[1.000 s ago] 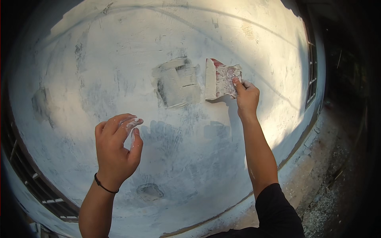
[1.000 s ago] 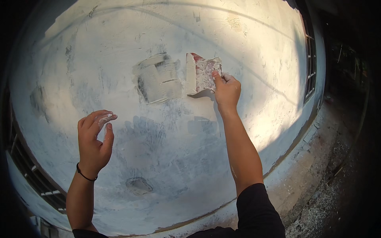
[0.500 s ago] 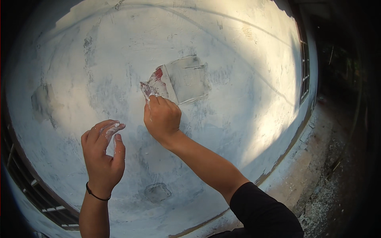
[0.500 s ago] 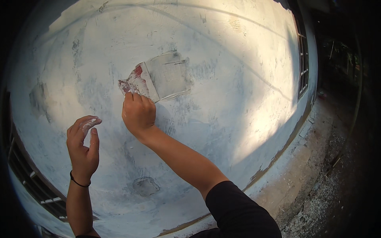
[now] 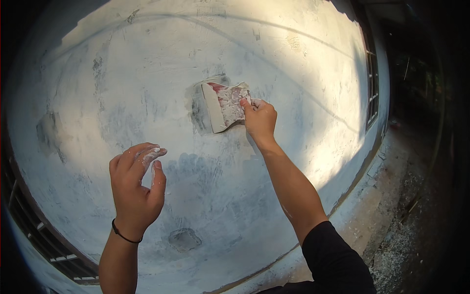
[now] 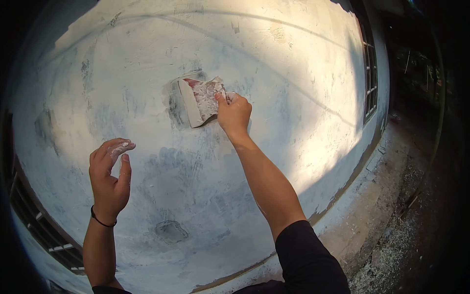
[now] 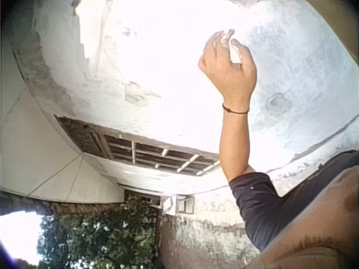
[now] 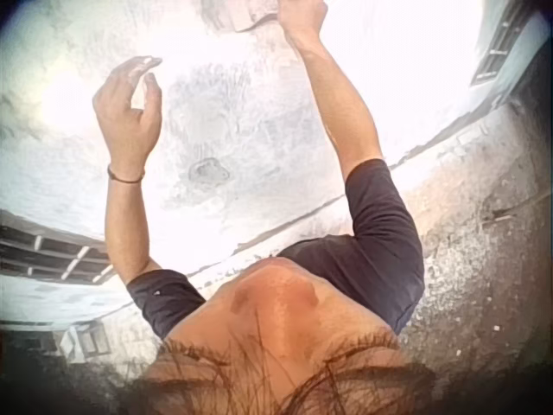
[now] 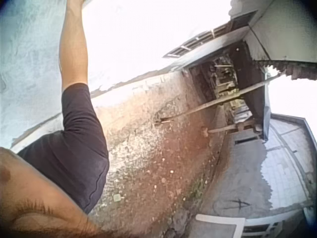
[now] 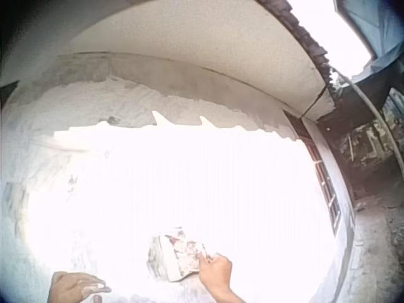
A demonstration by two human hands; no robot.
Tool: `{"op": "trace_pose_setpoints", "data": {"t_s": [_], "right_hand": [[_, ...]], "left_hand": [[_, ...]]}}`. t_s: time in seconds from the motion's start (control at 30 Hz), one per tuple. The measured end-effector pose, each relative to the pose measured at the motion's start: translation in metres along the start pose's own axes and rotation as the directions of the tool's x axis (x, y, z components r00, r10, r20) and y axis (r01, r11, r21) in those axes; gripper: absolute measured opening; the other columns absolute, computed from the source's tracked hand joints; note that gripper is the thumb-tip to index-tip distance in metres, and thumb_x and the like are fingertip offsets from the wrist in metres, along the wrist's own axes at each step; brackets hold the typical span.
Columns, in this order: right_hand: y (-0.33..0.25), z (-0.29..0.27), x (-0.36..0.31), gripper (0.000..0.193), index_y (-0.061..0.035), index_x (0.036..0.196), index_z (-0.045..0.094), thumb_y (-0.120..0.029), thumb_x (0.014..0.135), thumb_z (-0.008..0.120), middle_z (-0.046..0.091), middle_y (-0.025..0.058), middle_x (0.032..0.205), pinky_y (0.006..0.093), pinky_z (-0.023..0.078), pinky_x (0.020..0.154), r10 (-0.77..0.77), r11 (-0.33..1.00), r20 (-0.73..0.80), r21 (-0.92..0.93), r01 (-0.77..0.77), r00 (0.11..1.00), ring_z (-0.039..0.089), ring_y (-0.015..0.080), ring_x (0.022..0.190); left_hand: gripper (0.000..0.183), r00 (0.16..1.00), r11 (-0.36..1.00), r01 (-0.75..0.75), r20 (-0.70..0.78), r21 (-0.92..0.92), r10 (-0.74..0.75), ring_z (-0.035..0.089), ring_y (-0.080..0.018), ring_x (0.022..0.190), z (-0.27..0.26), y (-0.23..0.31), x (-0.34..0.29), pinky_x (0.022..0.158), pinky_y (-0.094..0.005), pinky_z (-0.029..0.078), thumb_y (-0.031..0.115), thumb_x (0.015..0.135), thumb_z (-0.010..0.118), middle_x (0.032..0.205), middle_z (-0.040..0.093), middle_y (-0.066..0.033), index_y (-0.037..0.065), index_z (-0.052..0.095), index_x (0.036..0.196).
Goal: The person applies wall putty to an exterior house wall using a putty knife to scoop the putty from a putty tray and spread it onto the wall.
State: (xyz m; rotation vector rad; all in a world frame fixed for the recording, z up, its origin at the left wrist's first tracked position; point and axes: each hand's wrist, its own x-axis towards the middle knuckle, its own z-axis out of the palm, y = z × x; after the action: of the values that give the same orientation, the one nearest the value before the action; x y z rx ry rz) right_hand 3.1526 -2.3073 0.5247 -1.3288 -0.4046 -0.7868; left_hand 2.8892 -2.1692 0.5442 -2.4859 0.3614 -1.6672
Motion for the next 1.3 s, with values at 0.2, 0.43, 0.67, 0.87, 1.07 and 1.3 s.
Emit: {"op": "trace_pose_setpoints", "data": {"t_s": [0.2, 0.43, 0.67, 0.87, 1.07, 1.3], "right_hand": [[0.046, -0.034, 0.049, 0.032, 0.0031, 0.084, 0.07, -0.029, 0.082, 0.069, 0.064, 0.0141, 0.063, 0.0335, 0.047, 0.061, 0.022, 0.977, -0.138, -0.206, -0.05, 0.99, 0.057, 0.0237, 0.056], [-0.005, -0.067, 0.023, 0.026, 0.0037, 0.082, 0.069, -0.022, 0.085, 0.066, 0.066, 0.0141, 0.066, 0.0332, 0.047, 0.058, -0.026, 0.997, -0.12, -0.079, 0.017, 0.992, 0.064, 0.025, 0.061], [-0.02, 0.025, -0.043, 0.011, -0.0026, 0.085, 0.065, -0.009, 0.076, 0.066, 0.06, 0.0072, 0.065, 0.0327, 0.048, 0.05, -0.674, 0.671, -0.055, -0.464, 0.579, 0.737, 0.058, 0.0215, 0.055], [-0.039, 0.097, -0.103, 0.012, -0.0022, 0.082, 0.062, -0.005, 0.072, 0.066, 0.058, 0.0053, 0.065, 0.0295, 0.048, 0.049, -0.728, 0.625, 0.007, -0.405, 0.667, 0.686, 0.057, 0.0187, 0.059], [-0.056, 0.03, -0.084, 0.02, 0.0013, 0.088, 0.064, -0.001, 0.068, 0.069, 0.062, 0.0093, 0.068, 0.0301, 0.045, 0.048, -0.771, 0.636, -0.082, -0.149, 0.757, 0.632, 0.058, 0.0204, 0.058], [-0.027, -0.02, 0.006, 0.019, -0.0008, 0.088, 0.064, 0.0, 0.069, 0.065, 0.063, 0.009, 0.073, 0.0318, 0.046, 0.054, -0.899, 0.379, 0.096, -0.316, 0.87, 0.427, 0.06, 0.0211, 0.062]], "left_hand": [[0.019, 1.0, 1.0, -0.025, -0.01, 0.001, 0.025, 0.059, -0.0214, 0.096, 0.015, 0.013, 0.01, 0.087, -0.0336, 0.036, 0.004, 0.079, 0.057, 0.102, 0.066, -0.0077, 0.006, 0.067, 0.095], [0.019, 1.0, 1.0, -0.022, 0.008, -0.007, 0.022, 0.059, -0.022, 0.099, 0.02, 0.016, 0.013, 0.088, -0.0322, 0.036, 0.002, 0.08, 0.056, 0.101, 0.067, -0.0083, 0.006, 0.067, 0.095], [0.02, 1.0, 1.0, -0.028, -0.001, -0.012, 0.028, 0.059, -0.0219, 0.098, 0.004, 0.006, 0.004, 0.088, -0.0322, 0.036, 0.002, 0.079, 0.056, 0.102, 0.067, -0.0085, 0.006, 0.068, 0.094], [0.02, 0.999, 0.999, -0.042, -0.016, 0.0, 0.042, 0.061, -0.0202, 0.091, -0.007, -0.012, -0.014, 0.084, -0.0337, 0.035, 0.004, 0.076, 0.059, 0.1, 0.065, -0.007, 0.006, 0.067, 0.094], [0.02, 1.0, 0.999, -0.003, 0.017, 0.051, 0.002, 0.061, -0.0227, 0.098, -0.017, -0.015, -0.018, 0.088, -0.0326, 0.037, 0.0, 0.079, 0.056, 0.1, 0.068, -0.0087, 0.004, 0.068, 0.094], [0.02, 0.999, 0.998, -0.054, -0.004, -0.02, 0.054, 0.061, -0.023, 0.099, 0.004, 0.002, -0.003, 0.087, -0.0328, 0.037, -0.001, 0.079, 0.056, 0.098, 0.068, -0.0087, 0.004, 0.067, 0.094]]}}
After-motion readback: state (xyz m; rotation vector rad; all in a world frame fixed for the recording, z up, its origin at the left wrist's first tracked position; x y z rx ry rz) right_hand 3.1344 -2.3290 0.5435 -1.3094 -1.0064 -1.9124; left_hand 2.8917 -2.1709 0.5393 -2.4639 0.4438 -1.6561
